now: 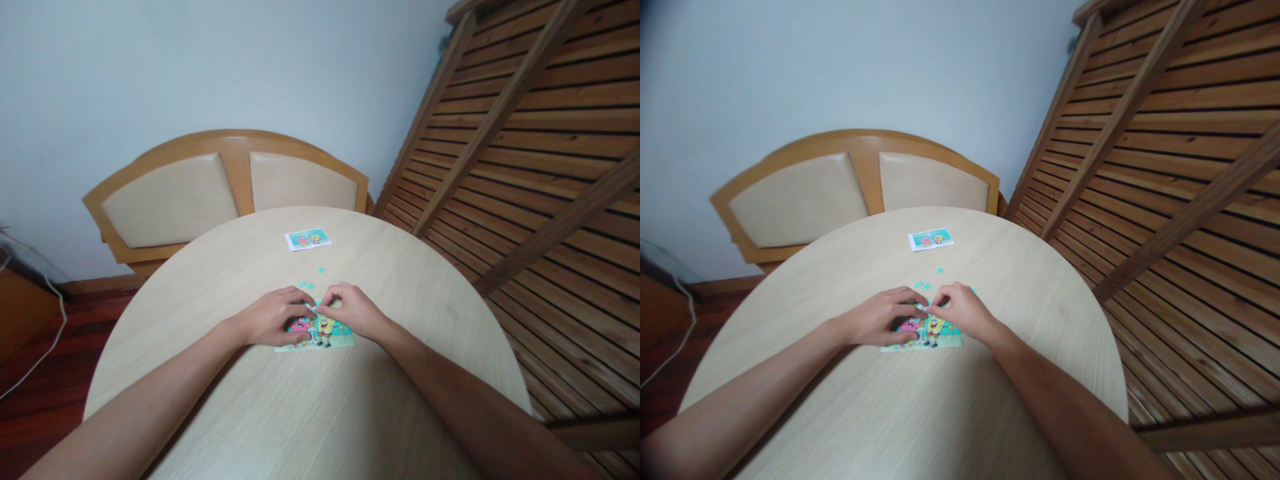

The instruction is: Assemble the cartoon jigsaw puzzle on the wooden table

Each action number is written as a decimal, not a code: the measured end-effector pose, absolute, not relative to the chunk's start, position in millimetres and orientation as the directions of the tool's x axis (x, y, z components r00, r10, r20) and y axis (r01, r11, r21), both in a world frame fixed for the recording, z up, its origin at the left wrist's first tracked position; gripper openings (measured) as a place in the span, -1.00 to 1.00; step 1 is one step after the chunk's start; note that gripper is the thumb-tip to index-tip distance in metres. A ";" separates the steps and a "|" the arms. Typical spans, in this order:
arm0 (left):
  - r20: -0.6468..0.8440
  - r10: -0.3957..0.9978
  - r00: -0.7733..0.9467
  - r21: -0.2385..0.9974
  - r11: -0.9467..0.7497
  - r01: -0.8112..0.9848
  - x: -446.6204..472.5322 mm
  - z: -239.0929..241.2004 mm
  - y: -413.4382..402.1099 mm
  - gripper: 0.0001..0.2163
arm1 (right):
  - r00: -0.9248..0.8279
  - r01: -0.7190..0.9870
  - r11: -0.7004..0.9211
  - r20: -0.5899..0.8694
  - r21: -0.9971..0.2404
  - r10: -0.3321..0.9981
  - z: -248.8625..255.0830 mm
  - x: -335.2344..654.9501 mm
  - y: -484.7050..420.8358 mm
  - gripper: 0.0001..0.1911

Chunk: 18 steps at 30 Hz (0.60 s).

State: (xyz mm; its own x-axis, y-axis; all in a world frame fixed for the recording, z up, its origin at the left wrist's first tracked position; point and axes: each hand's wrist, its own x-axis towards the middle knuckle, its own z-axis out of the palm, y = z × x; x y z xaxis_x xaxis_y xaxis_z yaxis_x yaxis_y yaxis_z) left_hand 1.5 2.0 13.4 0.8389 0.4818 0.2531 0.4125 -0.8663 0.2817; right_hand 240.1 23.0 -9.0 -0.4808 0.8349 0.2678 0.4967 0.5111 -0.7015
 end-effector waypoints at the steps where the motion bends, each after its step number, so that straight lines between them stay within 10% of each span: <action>1: 0.253 0.481 0.839 0.282 -0.867 0.412 1.4 13.0 2.1 -0.67 | -0.487 0.499 0.516 0.267 -0.696 0.832 -8.7 240.4 23.1 -0.91; 18: 0.255 0.484 0.837 0.289 -0.864 0.412 1.1 13.5 1.5 -0.67 | -0.552 0.461 0.599 0.317 -0.655 0.771 -10.6 244.1 28.6 -0.98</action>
State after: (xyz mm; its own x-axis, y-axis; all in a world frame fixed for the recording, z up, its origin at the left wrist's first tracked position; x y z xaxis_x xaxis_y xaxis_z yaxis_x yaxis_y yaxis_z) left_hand 1.1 1.5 13.5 0.8369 0.4843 0.2549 0.4119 -0.8641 0.2893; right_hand 244.1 28.6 -10.6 -0.5516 0.7715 0.3171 0.4608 0.5987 -0.6552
